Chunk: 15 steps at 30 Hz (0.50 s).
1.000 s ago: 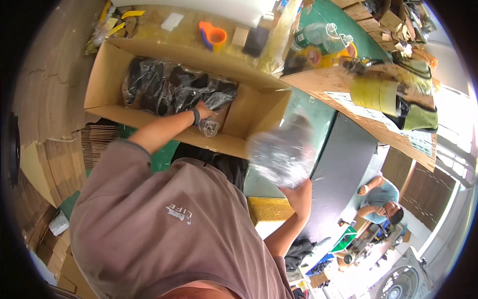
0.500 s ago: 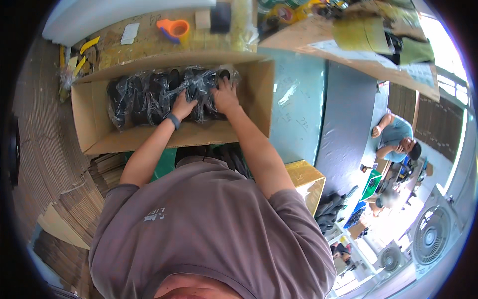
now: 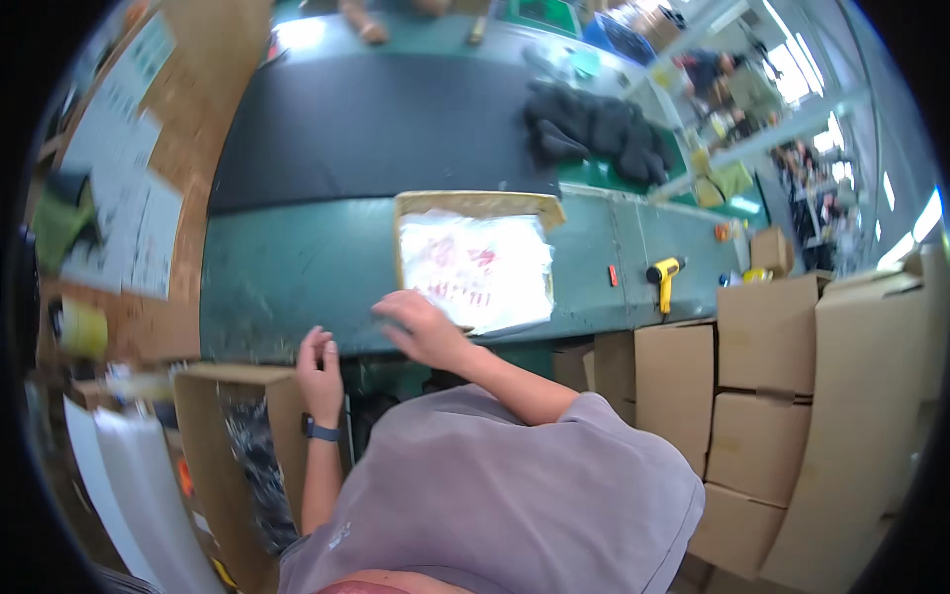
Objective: Packaging bicycle seats into plastic bags and placing them into shipping boxes at a factory assembly station.
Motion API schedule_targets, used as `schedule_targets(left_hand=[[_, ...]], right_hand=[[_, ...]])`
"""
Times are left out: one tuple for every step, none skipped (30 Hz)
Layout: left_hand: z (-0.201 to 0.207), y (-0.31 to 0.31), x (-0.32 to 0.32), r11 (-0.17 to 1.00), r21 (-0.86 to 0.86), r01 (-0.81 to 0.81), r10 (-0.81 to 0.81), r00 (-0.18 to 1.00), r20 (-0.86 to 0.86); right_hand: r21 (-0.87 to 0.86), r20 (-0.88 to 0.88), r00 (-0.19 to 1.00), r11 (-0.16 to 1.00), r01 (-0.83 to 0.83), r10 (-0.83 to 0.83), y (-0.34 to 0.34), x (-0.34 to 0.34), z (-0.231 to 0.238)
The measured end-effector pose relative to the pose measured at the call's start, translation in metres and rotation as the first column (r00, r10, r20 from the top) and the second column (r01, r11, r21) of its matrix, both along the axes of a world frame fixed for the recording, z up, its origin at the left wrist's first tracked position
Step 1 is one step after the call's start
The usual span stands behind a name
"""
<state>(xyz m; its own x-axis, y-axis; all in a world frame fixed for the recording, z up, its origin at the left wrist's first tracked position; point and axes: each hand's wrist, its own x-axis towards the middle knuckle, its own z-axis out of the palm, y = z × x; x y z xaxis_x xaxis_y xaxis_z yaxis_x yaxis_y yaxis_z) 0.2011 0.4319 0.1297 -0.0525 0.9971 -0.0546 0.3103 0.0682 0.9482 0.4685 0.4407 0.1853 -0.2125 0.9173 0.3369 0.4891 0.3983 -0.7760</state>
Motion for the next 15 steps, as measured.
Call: schedule_targets(left_hand=[[-0.006, 0.02, 0.053, 0.998, 0.034, 0.061, -0.057, 0.995, -0.086], [-0.023, 0.037, 0.094, 0.982, 0.118, 0.144, -0.109, 0.959, -0.262], [-0.04, 0.053, 0.139, 0.968, 0.195, 0.16, -0.062, 0.9, -0.431], [-0.058, 0.065, 0.176, 0.945, 0.27, 0.184, 0.009, 0.812, -0.583], [-0.078, 0.075, 0.205, 0.932, 0.282, 0.226, -0.005, 0.789, -0.615], [-0.101, 0.084, 0.222, 0.974, 0.155, 0.168, -0.037, 0.786, -0.617], [-0.108, 0.097, 0.243, 0.994, 0.031, 0.107, -0.066, 0.791, -0.609], [-0.101, 0.112, 0.263, 0.988, 0.049, 0.144, -0.082, 0.773, -0.63], [-0.094, 0.12, 0.275, 0.998, -0.011, 0.066, -0.057, 0.746, -0.664], [-0.087, 0.125, 0.286, 0.997, -0.067, -0.024, -0.029, 0.716, -0.697], [-0.081, 0.128, 0.296, 0.998, -0.058, -0.011, -0.034, 0.699, -0.715], [-0.075, 0.126, 0.299, 0.993, -0.097, -0.066, -0.028, 0.667, -0.745], [-0.07, 0.125, 0.303, 0.983, -0.133, -0.13, -0.021, 0.633, -0.774], [-0.072, 0.128, 0.309, 0.984, -0.126, -0.129, -0.022, 0.609, -0.793], [-0.081, 0.135, 0.318, 0.989, -0.099, -0.112, -0.014, 0.592, -0.806]], right_hand=[[0.017, -0.04, 0.974, 0.975, 0.222, -0.222, -0.004, 0.06, -0.016], [-0.064, -0.078, 0.907, 0.91, 0.409, -0.413, -0.01, 0.116, -0.02], [-0.015, -0.093, 0.827, 0.832, 0.555, -0.554, -0.013, 0.177, -0.046], [-0.055, -0.083, 0.741, 0.745, 0.664, -0.667, -0.019, 0.231, -0.066], [-0.201, -0.116, 0.667, 0.675, 0.71, -0.736, -0.021, 0.282, -0.071], [-0.351, -0.141, 0.593, 0.6, 0.719, -0.793, -0.024, 0.324, -0.08], [-0.368, -0.077, 0.554, 0.54, 0.757, -0.829, -0.028, 0.369, -0.099], [-0.379, -0.006, 0.509, 0.473, 0.795, -0.861, -0.032, 0.414, -0.119], [-0.394, -0.032, 0.489, 0.46, 0.796, -0.872, -0.032, 0.451, -0.138], [-0.403, 0.097, 0.509, 0.434, 0.806, -0.855, -0.03, 0.486, -0.155], [-0.41, 0.228, 0.525, 0.408, 0.816, -0.82, -0.023, 0.516, -0.17], [-0.431, 0.209, 0.527, 0.406, 0.806, -0.824, -0.011, 0.537, -0.185], [-0.455, 0.252, 0.583, 0.438, 0.776, -0.772, 0.006, 0.557, -0.197], [-0.48, 0.29, 0.634, 0.464, 0.745, -0.717, 0.026, 0.578, -0.211], [-0.443, 0.337, 0.641, 0.485, 0.754, -0.69, 0.047, 0.607, -0.229]])
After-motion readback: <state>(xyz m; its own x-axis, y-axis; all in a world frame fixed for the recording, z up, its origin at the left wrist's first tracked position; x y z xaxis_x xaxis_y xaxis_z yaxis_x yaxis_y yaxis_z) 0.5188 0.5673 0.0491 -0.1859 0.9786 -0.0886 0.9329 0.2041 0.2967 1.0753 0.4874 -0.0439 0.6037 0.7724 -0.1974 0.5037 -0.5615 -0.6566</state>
